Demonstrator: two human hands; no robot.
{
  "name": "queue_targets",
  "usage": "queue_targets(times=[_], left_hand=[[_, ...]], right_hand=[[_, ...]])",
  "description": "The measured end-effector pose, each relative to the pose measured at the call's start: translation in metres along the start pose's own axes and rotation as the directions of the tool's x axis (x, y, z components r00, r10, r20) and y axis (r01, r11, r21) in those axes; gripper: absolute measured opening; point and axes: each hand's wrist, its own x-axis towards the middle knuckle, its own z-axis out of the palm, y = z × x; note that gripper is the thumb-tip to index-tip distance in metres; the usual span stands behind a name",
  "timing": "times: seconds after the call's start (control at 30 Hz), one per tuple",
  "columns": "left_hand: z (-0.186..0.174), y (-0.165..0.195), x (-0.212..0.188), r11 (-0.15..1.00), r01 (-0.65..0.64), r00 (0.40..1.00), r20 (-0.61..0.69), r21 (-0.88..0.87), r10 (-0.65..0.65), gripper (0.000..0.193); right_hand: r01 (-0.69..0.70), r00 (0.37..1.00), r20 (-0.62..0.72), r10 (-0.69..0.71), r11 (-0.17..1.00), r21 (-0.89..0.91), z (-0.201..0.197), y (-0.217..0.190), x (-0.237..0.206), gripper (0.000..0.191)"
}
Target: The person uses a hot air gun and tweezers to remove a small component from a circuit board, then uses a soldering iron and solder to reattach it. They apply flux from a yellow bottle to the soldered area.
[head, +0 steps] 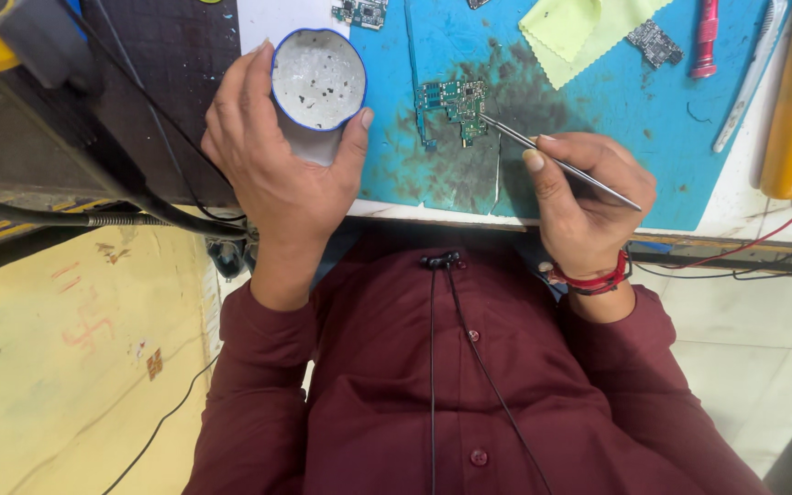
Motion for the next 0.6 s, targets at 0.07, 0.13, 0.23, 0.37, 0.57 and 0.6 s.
queue_targets(times=[0.07, 0.13, 0.23, 0.37, 0.57, 0.6], left_hand=[[0.0002, -0.0004, 0.0004, 1.0, -0.003, 1.0, 0.013, 0.02, 0.003, 0.082], [0.0006, -0.0004, 0.0005, 0.999, -0.001, 1.0, 0.021, 0.034, 0.001, 0.083], [0.0015, -0.0009, 0.0004, 0.999, -0.003, 1.0, 0.023, 0.048, 0.002, 0.084], [0.0027, -0.0006, -0.0005, 0.998, 0.003, 0.999, 0.031, 0.059, -0.005, 0.083], [0.0035, -0.0004, -0.0007, 0.999, 0.003, 0.999, 0.035, 0.051, -0.005, 0.081], [0.0035, -0.0002, -0.0009, 0.999, 0.004, 0.999, 0.036, 0.051, -0.006, 0.081]], right_hand=[[0.002, 1.0, 0.002, -0.002, 1.0, -0.006, -0.0006, -0.0005, -0.0004, 0.013], [0.004, 1.0, 0.004, -0.004, 1.0, -0.006, -0.0007, -0.001, -0.001, 0.013], [0.029, 1.0, 0.005, -0.029, 1.0, -0.009, -0.0002, -0.0008, -0.0009, 0.014], [0.006, 1.0, -0.002, -0.006, 1.0, 0.018, 0.0004, -0.0005, -0.0015, 0.014], [0.005, 1.0, -0.007, -0.005, 1.0, 0.023, 0.0001, -0.0002, -0.0024, 0.015], [0.003, 1.0, -0.006, -0.002, 1.0, 0.022, 0.0002, -0.0002, -0.0024, 0.015]])
